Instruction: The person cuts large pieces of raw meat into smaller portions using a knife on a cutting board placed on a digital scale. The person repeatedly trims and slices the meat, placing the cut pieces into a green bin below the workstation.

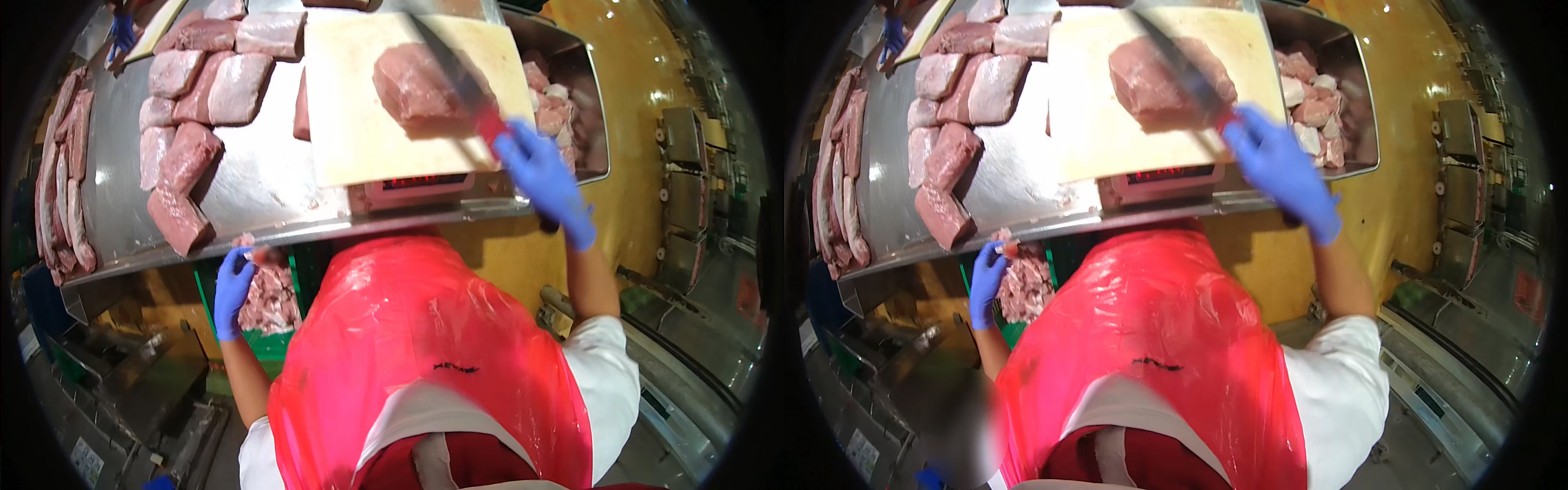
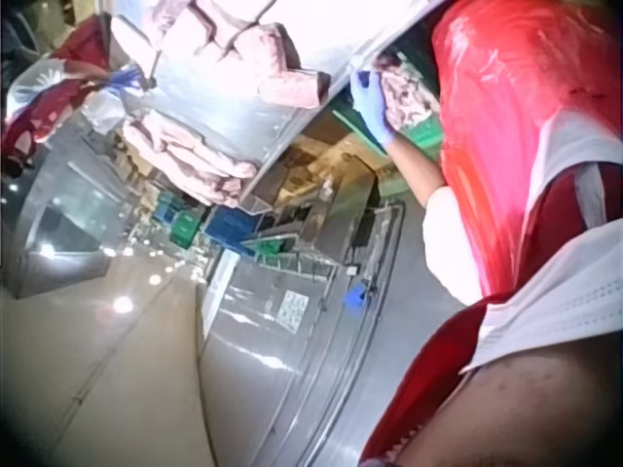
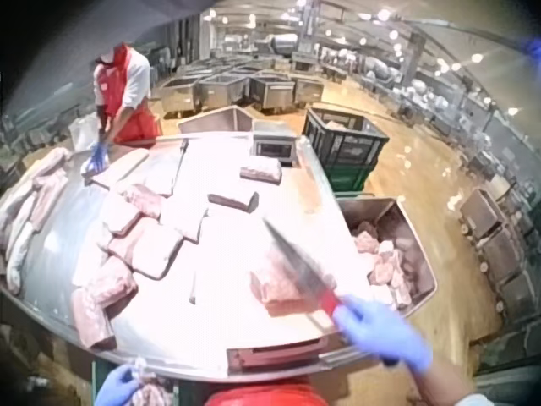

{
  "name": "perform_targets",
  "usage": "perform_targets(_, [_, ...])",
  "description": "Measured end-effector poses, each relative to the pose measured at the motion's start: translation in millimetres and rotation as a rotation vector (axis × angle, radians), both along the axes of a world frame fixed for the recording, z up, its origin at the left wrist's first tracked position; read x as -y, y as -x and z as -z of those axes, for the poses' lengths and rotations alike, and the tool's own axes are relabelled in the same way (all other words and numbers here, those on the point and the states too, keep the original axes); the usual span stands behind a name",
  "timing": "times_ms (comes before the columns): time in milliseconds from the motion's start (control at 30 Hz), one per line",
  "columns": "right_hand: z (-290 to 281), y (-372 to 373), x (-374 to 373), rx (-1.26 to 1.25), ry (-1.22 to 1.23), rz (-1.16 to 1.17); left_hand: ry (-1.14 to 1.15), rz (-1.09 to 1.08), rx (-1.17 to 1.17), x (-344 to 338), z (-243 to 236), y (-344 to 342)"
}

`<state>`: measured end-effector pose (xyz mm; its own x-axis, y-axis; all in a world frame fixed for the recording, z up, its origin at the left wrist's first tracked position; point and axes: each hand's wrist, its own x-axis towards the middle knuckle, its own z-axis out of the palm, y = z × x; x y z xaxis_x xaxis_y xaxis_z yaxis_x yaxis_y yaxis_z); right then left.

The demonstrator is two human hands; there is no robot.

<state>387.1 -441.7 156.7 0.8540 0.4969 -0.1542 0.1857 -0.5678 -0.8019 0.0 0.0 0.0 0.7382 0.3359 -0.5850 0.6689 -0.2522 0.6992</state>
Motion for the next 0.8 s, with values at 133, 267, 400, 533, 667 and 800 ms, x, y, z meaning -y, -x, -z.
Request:
perform_targets(133, [50,-94,-10,0.009,-0.381,0.142,-0.109,-0.313,0.326,24,-1,-47])
perform_targets(267, [93,-43,-53,-0.070,-0.642,0.416,-0.199,-0.117,0.721,143,-71,-185])
perform_targets(400, [87,57,-100,-0.258,-0.817,0.291,0.041,-0.092,0.837,158,-53,-318])
perform_targets(533, [64,52,-73,-0.448,-0.525,0.061,0.058,0.184,0.777,123,-68,-346])
perform_targets(667, [44,41,-32,-0.153,-0.227,-0.101,-0.525,0.166,0.903,160,-62,-264])
perform_targets(800, [6,19,-94,0.063,-0.022,-0.302,-0.719,0.079,1.061,189,-75,-258])
